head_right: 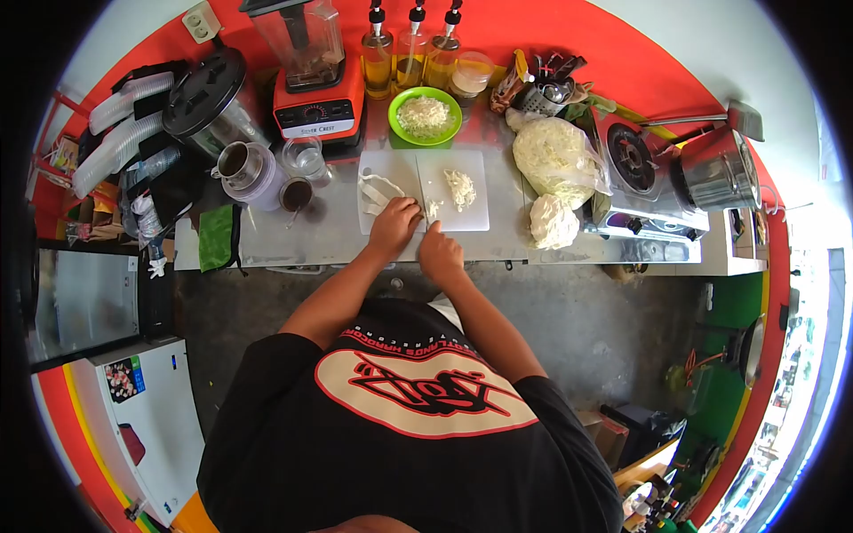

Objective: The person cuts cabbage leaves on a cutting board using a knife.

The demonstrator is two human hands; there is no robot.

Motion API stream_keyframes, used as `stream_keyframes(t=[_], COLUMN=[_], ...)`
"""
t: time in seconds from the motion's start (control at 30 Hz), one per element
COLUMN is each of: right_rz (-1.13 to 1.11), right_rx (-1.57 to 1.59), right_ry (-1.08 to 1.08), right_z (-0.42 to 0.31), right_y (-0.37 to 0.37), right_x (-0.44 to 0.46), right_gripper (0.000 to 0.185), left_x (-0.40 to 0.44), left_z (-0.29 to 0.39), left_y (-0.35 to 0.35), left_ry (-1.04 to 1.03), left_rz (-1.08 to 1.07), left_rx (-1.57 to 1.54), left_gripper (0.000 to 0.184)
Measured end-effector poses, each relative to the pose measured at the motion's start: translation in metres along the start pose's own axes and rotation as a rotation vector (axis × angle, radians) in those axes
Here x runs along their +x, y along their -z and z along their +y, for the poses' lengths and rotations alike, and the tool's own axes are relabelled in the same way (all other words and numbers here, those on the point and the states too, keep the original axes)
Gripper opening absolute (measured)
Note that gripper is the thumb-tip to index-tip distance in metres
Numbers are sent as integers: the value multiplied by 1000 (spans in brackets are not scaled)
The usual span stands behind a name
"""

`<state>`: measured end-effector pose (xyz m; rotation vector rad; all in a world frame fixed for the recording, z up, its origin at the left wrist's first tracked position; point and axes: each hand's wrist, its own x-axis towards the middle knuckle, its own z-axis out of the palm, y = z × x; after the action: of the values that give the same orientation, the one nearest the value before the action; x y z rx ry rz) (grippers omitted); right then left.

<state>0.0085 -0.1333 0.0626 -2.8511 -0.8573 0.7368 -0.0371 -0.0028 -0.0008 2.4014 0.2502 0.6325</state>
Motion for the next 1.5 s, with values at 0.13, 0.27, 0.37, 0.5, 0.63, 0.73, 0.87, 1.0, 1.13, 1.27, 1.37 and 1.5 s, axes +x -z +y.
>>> stream_keyframes(t=[0.13, 0.27, 0.37, 0.5, 0.63, 0.73, 0.87, 1.0, 1.13, 1.27, 1.37, 1.5], right_rz=[15, 4, 20, 52, 23, 25, 94, 47, 79, 112, 124, 101], right_rx=[2, 19, -12, -5, 2, 2, 28, 88, 129, 190, 225, 222], right_ry=[-3, 9, -11, -11, 6, -23, 23, -23, -66, -115, -114, -67], right_z=[0, 2, 0, -1, 2, -1, 2, 6, 16, 21, 14, 6], right_y=[1, 6, -7, -12, -2, -11, -17, -9, -8, 0, 0, -5], right_x=[13, 12, 1, 7, 8, 2, 12, 17, 10, 13, 4, -2], right_gripper=[25, 26, 26, 28, 31, 31, 29, 28, 25, 26, 27, 27], left_x=[-5, -9, -8, -9, -10, -10, -10, -9, -11, -11, -10, -9], left_z=[-7, -11, -9, -13, -12, -13, -10, -3, -2, -7, -5, -2], left_y=[1, 0, 3, 1, 2, -1, 3, 8, 7, 4, 2, 5], left_ry=[-118, -145, -102, -87, -62, -67, -73, -60, -50, -64, -28, -9], left_rz=[64, 18, -5, 20, -1, 45, 12, -4, -39, -81, -71, -78], left_rx=[95, 155, 118, 120, 124, 117, 92, 94, 145, 165, 161, 169], left_gripper=[19, 27, 28, 29, 29, 27, 27, 25, 26, 28, 30, 30])
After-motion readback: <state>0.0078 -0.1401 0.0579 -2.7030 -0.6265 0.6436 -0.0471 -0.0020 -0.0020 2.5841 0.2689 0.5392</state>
